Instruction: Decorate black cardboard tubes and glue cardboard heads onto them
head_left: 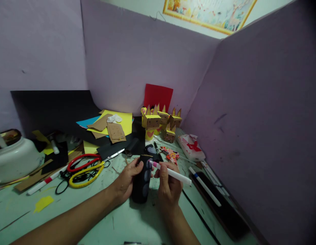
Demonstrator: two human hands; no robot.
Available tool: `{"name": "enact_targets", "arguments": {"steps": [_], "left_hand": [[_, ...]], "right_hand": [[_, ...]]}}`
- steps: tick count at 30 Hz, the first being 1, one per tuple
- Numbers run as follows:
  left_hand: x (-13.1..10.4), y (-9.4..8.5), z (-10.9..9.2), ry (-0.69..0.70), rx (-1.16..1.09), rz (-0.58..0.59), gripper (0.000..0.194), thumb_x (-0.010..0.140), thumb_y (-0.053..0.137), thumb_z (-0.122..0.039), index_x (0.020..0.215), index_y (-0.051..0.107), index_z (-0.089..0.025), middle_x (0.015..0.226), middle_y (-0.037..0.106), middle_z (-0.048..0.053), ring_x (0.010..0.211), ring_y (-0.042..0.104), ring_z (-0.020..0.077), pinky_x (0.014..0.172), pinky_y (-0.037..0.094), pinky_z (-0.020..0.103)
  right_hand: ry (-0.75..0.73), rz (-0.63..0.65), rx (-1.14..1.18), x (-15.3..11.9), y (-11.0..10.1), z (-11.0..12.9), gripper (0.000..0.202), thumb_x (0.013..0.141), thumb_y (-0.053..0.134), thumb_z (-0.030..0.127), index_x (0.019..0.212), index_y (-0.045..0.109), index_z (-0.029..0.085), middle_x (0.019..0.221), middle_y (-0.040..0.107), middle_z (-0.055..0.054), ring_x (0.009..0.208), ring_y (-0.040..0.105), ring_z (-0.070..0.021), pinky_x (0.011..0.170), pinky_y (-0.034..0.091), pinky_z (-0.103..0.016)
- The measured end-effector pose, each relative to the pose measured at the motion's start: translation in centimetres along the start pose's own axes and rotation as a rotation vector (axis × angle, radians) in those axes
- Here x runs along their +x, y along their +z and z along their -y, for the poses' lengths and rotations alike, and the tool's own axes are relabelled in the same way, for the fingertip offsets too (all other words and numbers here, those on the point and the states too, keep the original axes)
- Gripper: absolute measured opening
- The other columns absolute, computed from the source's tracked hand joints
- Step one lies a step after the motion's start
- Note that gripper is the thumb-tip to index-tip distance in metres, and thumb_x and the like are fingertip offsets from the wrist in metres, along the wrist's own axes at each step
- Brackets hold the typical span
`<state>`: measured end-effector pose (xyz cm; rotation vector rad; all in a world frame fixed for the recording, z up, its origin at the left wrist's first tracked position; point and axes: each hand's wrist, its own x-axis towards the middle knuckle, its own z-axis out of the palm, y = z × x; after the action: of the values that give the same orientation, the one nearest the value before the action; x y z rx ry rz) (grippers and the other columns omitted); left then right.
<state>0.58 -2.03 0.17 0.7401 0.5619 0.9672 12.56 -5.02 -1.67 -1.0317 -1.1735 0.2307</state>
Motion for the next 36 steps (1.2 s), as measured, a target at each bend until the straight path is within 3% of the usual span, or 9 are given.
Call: {"name": "enact_targets", "arguments": {"steps": [27,32,36], "left_hand": [[0.12,-0.08,-0.06,-0.036,-0.012,-0.083,0.018,0.079,0.061,-0.029,0.093,0.06,-0.018,0.071,0.067,0.003,0.063,0.064,0.0149,0.052,0.047,0.021],[0.01,0.14,-0.24,-0.06,-0.023,-0.104,0.018,0.08,0.061,-0.028,0.094,0.059,-0.017,0.071,0.067,0.004,0.061,0.063,0.0135,0.056,0.049,0.021],[0.14,-0.04,-0.07,-0.052,-0.041,-0.089,0.019,0.079,0.062,-0.028,0.095,0.061,-0.018,0.074,0.068,0.003,0.063,0.064,0.0142,0.057,0.05,0.022]], "right_hand": [[-0.054,0.052,-0.127,0.14,-0.43,0.68,0.024,0.089,0.048,0.033,0.074,0.06,0.017,0.056,0.057,0.001,0.047,0.054,-0.0119,0.046,0.043,-0.024],[-0.04,-0.037,-0.093,0.05,-0.47,0.6,0.024,0.089,0.049,0.033,0.074,0.06,0.017,0.056,0.055,0.002,0.048,0.054,-0.0119,0.048,0.043,-0.024],[-0.038,0.004,-0.043,-0.08,-0.29,0.55,0.023,0.089,0.049,0.032,0.075,0.06,0.018,0.06,0.057,0.001,0.051,0.056,-0.0124,0.049,0.045,-0.024]]}}
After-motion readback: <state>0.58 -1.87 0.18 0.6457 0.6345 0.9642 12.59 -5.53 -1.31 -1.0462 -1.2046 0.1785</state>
